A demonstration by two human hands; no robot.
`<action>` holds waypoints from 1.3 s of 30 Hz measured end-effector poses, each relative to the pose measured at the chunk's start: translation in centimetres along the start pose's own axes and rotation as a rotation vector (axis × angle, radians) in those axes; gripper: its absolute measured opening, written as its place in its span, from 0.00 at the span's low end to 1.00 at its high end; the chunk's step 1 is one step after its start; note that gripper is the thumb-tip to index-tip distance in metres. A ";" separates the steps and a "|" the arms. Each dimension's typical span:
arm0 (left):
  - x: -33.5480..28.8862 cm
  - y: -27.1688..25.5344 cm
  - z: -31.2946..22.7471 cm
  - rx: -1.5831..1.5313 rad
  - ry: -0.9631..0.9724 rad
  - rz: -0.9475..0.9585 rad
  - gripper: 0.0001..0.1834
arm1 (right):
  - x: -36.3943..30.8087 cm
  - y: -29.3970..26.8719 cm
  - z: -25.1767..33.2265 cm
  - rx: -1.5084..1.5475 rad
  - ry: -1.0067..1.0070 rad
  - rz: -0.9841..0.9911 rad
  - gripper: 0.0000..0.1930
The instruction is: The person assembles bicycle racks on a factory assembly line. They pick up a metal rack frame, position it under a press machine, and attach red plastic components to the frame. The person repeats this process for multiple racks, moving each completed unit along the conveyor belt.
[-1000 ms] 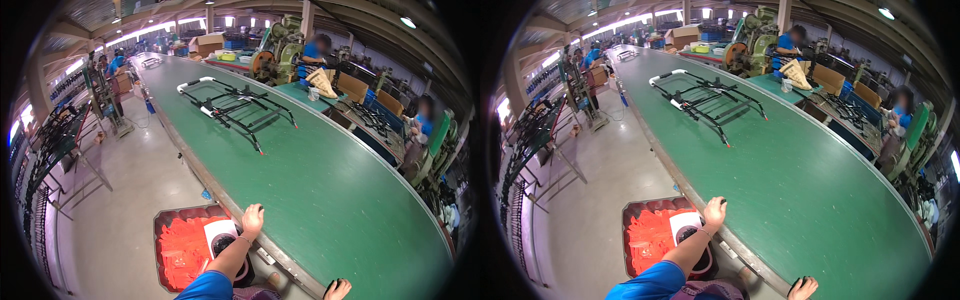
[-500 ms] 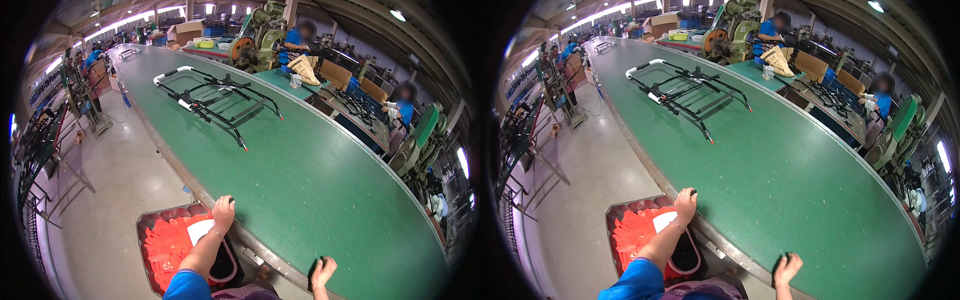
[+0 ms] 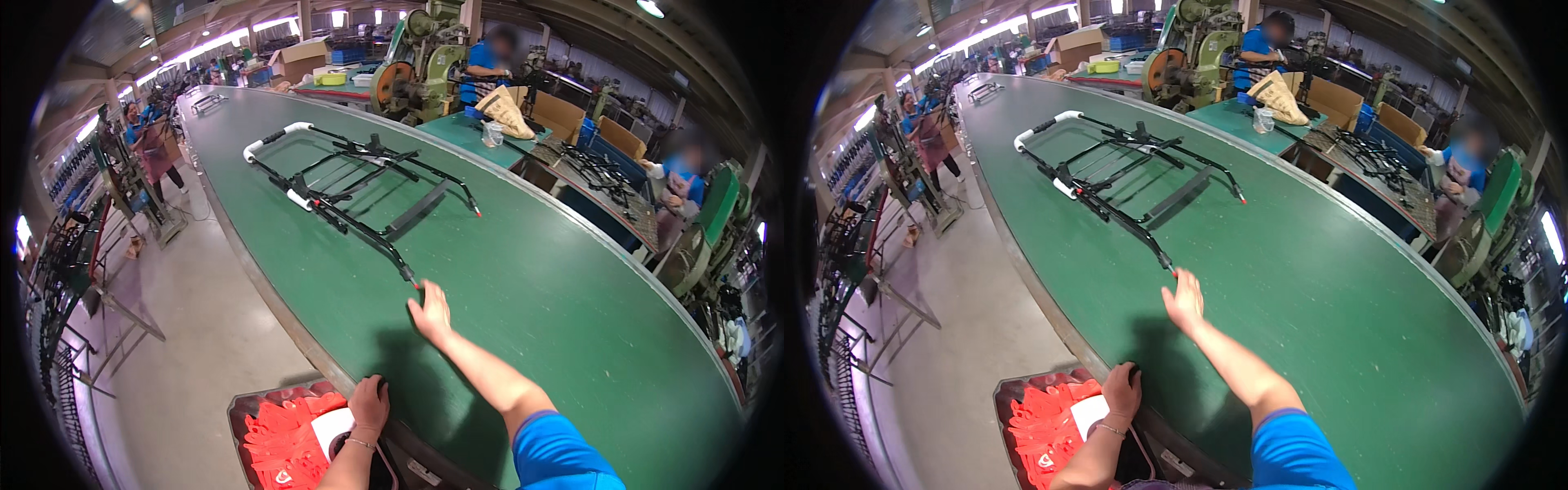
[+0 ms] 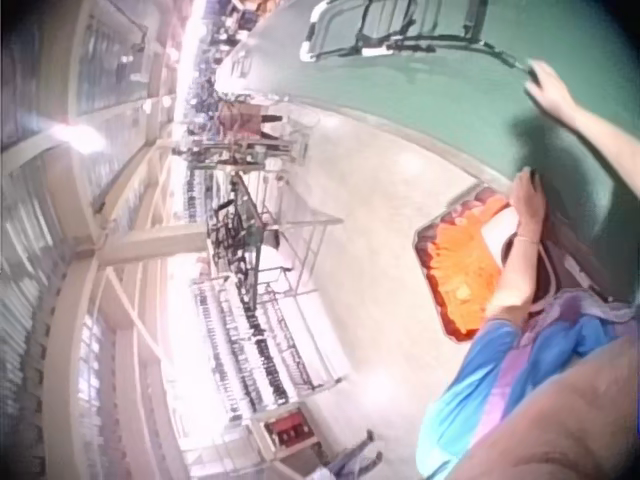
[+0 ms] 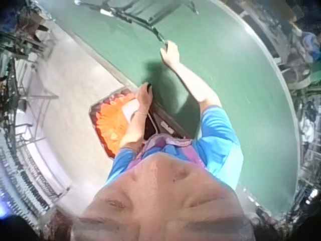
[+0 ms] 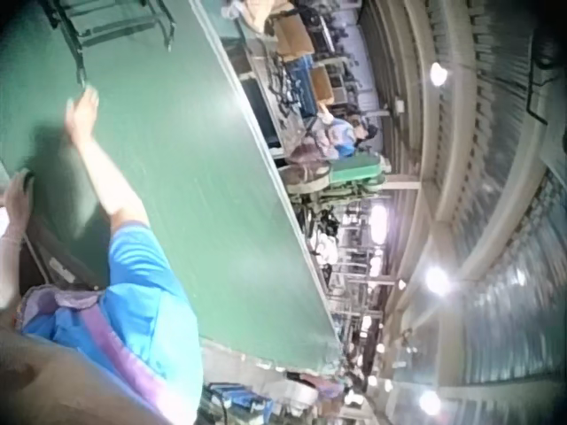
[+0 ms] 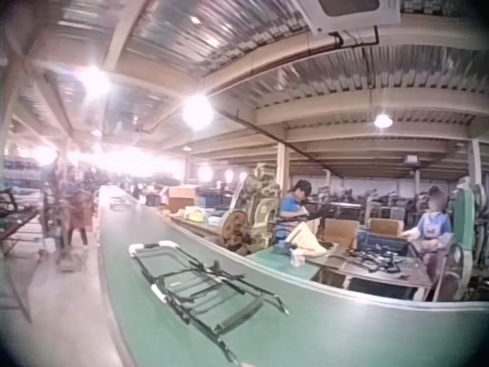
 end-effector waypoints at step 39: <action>-10.5 -3.5 2.3 -0.605 -0.404 -0.079 0.12 | -22.1 -16.3 7.6 -0.501 -0.398 0.053 0.25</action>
Point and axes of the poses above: each hand's wrist, its own x-axis towards the middle knuckle, its own y-axis out of the palm, z = x × y, the point moved 2 cm from there along x, towards the middle knuckle, and after that the axes turned 7 degrees about -x, right-handed, at the moved point
